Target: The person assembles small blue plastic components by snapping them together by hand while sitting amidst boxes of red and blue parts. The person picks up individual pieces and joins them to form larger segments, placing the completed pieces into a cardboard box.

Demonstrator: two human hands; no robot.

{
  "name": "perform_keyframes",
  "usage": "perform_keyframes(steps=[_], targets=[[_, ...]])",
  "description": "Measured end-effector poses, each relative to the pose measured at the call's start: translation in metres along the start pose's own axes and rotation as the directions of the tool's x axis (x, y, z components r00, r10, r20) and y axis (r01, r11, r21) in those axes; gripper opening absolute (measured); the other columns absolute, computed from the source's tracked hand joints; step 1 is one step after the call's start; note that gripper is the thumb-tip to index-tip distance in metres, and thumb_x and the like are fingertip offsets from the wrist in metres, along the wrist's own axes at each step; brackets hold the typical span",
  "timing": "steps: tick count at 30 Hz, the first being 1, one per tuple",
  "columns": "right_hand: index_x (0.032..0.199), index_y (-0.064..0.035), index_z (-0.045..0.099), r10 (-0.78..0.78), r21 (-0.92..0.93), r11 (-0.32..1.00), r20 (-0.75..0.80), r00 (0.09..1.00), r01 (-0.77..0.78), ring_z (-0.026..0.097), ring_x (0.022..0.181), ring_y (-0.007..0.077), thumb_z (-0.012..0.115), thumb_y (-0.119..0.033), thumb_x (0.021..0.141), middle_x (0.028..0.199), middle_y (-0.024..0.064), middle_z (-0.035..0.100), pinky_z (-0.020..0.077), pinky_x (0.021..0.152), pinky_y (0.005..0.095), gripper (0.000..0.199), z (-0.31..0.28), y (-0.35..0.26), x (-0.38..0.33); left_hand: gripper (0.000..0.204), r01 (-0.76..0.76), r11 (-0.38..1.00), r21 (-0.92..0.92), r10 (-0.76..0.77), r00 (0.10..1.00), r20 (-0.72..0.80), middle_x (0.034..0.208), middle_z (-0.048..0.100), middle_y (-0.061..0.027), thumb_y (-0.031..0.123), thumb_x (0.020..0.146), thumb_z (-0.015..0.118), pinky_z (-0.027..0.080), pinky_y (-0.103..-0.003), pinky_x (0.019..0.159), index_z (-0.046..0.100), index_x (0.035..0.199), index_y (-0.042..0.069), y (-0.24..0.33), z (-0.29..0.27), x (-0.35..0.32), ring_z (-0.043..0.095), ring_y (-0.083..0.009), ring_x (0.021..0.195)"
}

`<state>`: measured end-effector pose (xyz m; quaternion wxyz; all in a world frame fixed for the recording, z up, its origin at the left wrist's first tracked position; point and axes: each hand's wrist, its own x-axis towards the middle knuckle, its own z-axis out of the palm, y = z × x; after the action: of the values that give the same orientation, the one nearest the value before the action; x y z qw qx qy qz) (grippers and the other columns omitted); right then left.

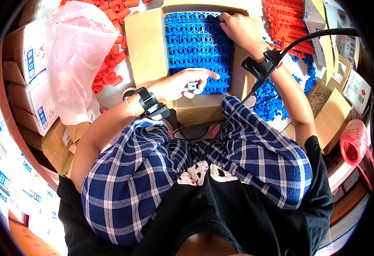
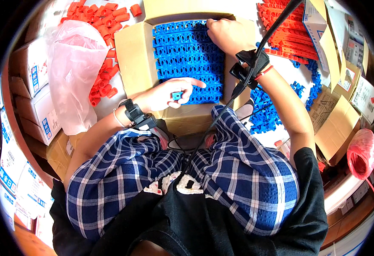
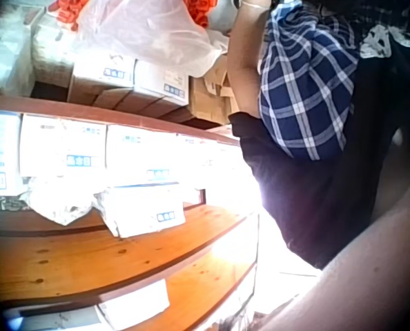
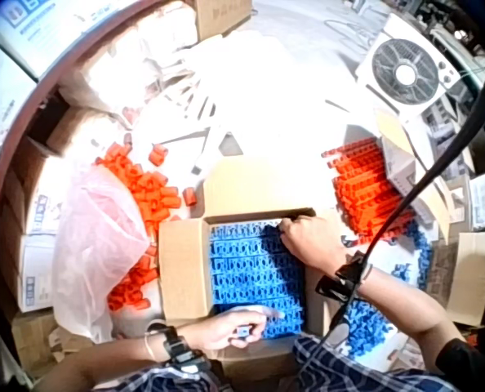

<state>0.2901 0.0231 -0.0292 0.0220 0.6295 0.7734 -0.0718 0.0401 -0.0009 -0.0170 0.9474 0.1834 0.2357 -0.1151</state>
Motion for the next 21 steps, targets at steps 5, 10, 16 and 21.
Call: perform_keyframes(steps=[5,10,16,21], targets=[[0.092,-0.0118,0.066,0.007,-0.081,0.997,0.078,0.997,-0.001,0.066,0.065,0.0271,0.06,-0.028,0.085,0.067,0.0107,0.065,0.0527,0.058,0.0399,0.018,0.0027,0.0014,-0.0008,0.038,-0.03,1.0,0.007,0.03,0.999,0.028,0.073,0.041,0.0053,0.028,0.1,0.04,0.025,-0.016,0.046,0.049,0.129,0.006,-0.0047,-0.0048,0.0026,0.033,-0.0024,0.058],[0.092,-0.0115,0.067,-0.066,-0.061,0.996,0.057,0.996,0.07,0.065,0.064,0.0272,0.062,-0.028,0.083,0.07,0.0107,0.064,0.0527,0.058,0.0395,0.019,0.0023,0.0031,-0.0013,0.038,-0.015,1.0,0.001,0.015,0.999,0.029,0.074,0.04,0.005,0.029,0.101,0.038,0.025,-0.016,0.046,0.05,0.129,0.008,-0.005,-0.0057,0.0023,0.034,-0.0032,0.059],[0.089,-0.0113,0.068,-0.117,-0.061,0.991,-0.005,0.993,0.117,0.065,0.072,0.0251,0.061,-0.025,0.084,0.075,0.0104,0.066,0.0531,0.063,0.0385,0.016,-0.0011,0.0021,-0.0008,0.038,0.001,1.0,-0.025,0.0,1.0,0.023,0.075,0.041,0.0049,0.031,0.101,0.039,0.025,-0.016,0.046,0.051,0.128,0.008,-0.0042,-0.0055,0.0025,0.035,-0.0038,0.06],[0.084,-0.01,0.068,-0.117,-0.076,0.991,-0.037,0.992,0.114,0.067,0.079,0.0249,0.058,-0.018,0.083,0.075,0.0088,0.067,0.0557,0.067,0.037,0.013,0.0031,0.0055,-0.004,0.038,-0.011,0.999,-0.03,0.012,1.0,0.029,0.076,0.042,0.0048,0.03,0.101,0.039,0.026,-0.015,0.046,0.05,0.128,0.007,-0.0049,-0.0059,0.0034,0.037,-0.0037,0.061]])
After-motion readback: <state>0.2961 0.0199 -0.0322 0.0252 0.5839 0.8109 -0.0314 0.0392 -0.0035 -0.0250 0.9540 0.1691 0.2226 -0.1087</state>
